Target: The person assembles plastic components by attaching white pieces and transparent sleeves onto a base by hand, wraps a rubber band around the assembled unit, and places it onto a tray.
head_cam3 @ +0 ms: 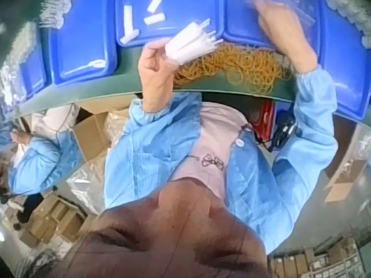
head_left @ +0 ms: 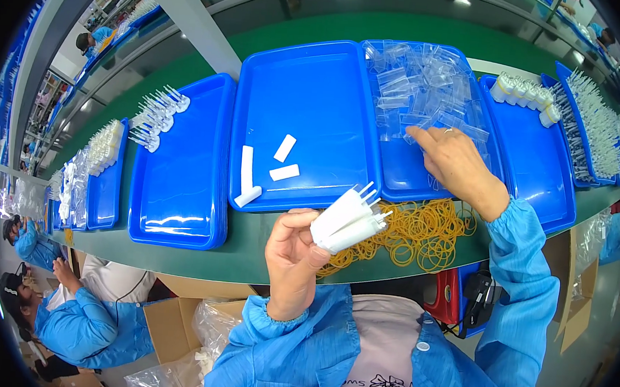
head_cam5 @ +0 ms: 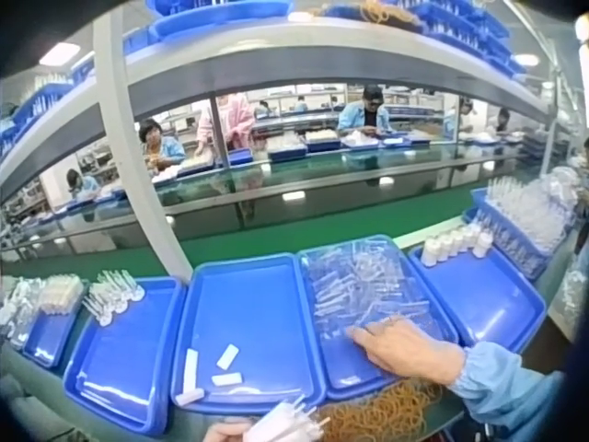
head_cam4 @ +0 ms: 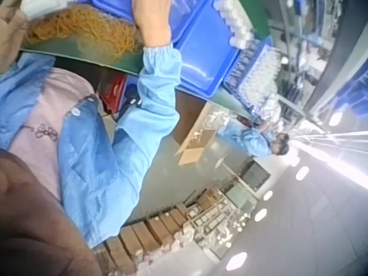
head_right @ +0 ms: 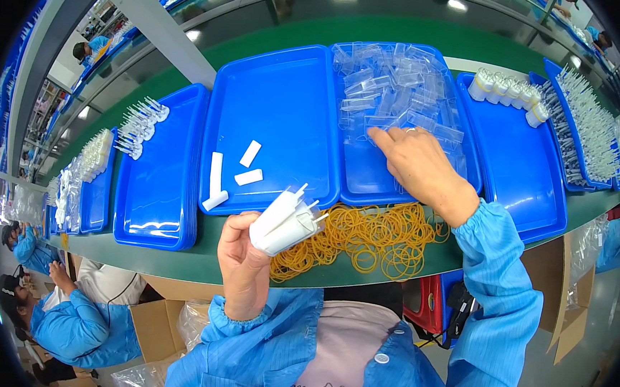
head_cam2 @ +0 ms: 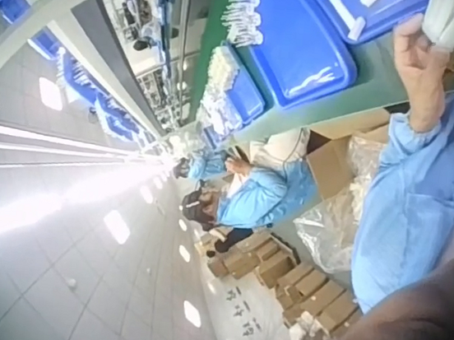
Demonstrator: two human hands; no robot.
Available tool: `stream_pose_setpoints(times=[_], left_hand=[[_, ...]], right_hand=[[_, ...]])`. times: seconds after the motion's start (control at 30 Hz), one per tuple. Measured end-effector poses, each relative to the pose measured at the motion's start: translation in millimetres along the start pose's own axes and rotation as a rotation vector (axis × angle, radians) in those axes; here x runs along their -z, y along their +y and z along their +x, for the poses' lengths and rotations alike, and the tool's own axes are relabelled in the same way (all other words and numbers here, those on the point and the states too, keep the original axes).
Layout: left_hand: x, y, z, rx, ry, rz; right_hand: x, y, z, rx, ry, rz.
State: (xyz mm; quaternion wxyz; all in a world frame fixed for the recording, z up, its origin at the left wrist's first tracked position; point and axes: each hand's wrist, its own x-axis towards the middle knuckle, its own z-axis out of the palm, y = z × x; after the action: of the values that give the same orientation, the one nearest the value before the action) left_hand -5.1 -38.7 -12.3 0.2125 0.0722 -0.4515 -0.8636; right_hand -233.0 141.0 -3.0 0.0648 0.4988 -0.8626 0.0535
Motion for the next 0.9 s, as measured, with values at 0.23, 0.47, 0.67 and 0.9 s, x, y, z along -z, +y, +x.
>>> stream_pose_setpoints(times=[0.23, 0.47, 0.67, 0.9], left_hand=[[-5, -3, -5, -0.264, -0.053, 0.397], [-5, 1, -12, -0.470, -0.035, 0.951], [-8, 2, -15, -0.500, -0.052, 0.900], [-14, 7, -15, -0.519, -0.057, 0.969]], right_hand=[[59, -43, -9, -0.210, 0.268, 1.499], [61, -76, -22, -0.205, 0.476, 1.654], [61, -75, -25, -0.224, 0.404, 1.537], [61, -83, -28, -0.226, 0.313, 1.444]])
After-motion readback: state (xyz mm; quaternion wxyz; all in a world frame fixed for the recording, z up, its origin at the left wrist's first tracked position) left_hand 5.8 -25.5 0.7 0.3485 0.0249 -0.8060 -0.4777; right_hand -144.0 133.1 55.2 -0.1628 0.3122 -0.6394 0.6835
